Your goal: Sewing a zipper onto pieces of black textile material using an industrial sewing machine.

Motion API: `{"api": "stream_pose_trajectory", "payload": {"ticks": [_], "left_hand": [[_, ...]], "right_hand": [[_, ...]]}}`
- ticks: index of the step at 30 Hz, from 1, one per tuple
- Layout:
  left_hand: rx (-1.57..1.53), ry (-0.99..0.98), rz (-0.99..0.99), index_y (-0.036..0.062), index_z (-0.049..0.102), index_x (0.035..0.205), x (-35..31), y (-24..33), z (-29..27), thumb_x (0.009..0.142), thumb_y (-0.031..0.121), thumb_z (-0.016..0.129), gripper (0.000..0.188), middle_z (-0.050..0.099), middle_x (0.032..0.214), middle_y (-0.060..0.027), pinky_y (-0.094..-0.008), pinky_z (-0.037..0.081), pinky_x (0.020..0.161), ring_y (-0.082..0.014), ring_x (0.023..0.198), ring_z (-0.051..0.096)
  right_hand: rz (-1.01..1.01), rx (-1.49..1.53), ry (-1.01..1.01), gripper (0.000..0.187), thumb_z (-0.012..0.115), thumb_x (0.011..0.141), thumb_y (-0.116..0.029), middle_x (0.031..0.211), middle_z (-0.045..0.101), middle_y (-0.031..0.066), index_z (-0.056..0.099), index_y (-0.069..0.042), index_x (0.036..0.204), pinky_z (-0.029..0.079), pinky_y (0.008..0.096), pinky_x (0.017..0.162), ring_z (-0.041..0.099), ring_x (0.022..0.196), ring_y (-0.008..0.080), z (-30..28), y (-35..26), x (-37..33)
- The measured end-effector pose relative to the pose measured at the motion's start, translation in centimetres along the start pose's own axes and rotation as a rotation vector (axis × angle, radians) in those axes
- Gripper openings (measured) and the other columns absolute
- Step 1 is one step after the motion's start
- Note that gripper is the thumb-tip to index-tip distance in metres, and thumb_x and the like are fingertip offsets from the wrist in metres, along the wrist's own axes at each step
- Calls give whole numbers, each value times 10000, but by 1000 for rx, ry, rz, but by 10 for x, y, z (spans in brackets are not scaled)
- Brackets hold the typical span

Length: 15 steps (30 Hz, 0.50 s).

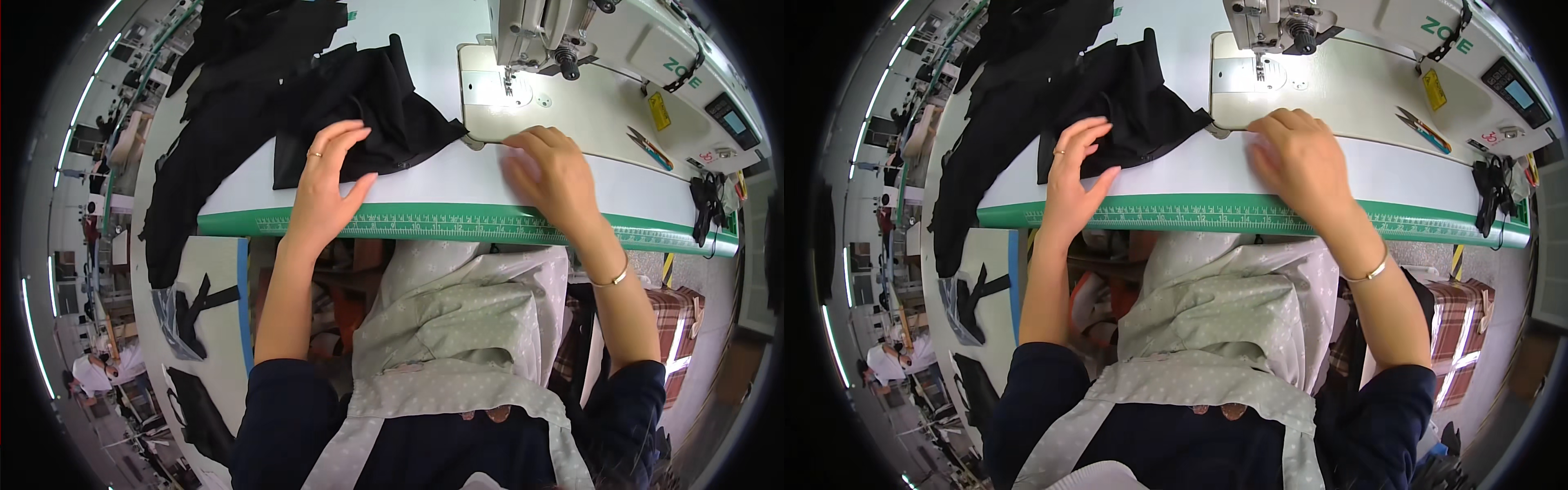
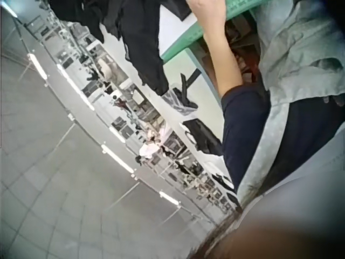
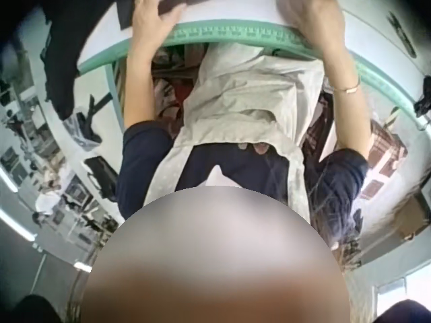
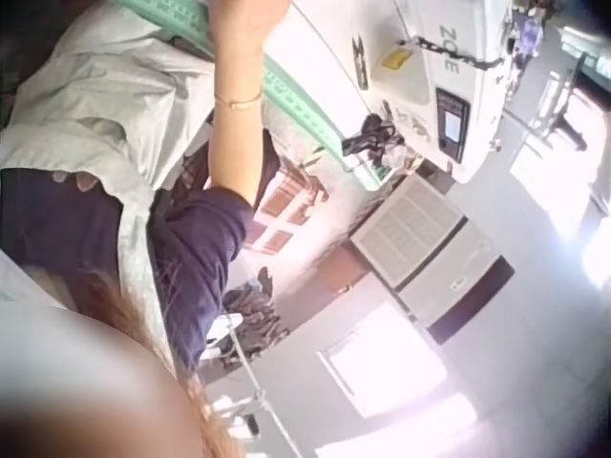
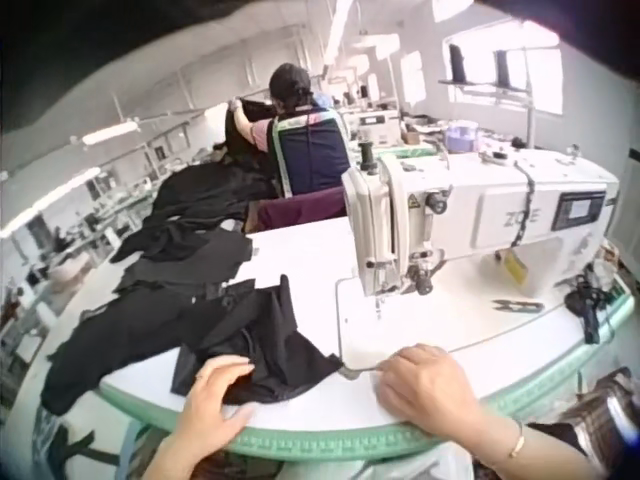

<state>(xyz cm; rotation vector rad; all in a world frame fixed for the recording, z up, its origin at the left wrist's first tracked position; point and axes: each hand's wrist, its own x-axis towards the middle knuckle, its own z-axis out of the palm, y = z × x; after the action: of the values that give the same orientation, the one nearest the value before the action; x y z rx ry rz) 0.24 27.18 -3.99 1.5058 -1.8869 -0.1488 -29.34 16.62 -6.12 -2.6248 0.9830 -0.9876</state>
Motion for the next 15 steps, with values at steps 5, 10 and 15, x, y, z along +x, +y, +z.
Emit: {"api": "stream_pose_trajectory", "payload": {"ticks": [5,10,15], "left_hand": [[198,-83,146,46,653,1051,14,2,3,740,45,781,337,609,1108,-61,-407,458,936,-290,1105,557],[384,-111,253,50,639,1033,18,-9,2,769,36,744,285,642,1072,-78,-408,463,945,-292,1083,596],[170,115,125,12,625,977,41,-8,-21,866,45,685,130,675,913,-128,-384,515,770,-335,838,657]], "right_hand": [[126,70,38,355,726,807,-191,945,664,92,625,-77,1127,486,414,828,624,932,295,27,-18,15],[-21,15,44,531,762,759,-205,1248,591,91,591,-104,1252,506,421,898,603,1094,303,46,-41,30],[27,201,-15,384,735,775,-98,1099,655,130,641,-64,1146,547,399,802,668,956,293,54,-35,60]]}}
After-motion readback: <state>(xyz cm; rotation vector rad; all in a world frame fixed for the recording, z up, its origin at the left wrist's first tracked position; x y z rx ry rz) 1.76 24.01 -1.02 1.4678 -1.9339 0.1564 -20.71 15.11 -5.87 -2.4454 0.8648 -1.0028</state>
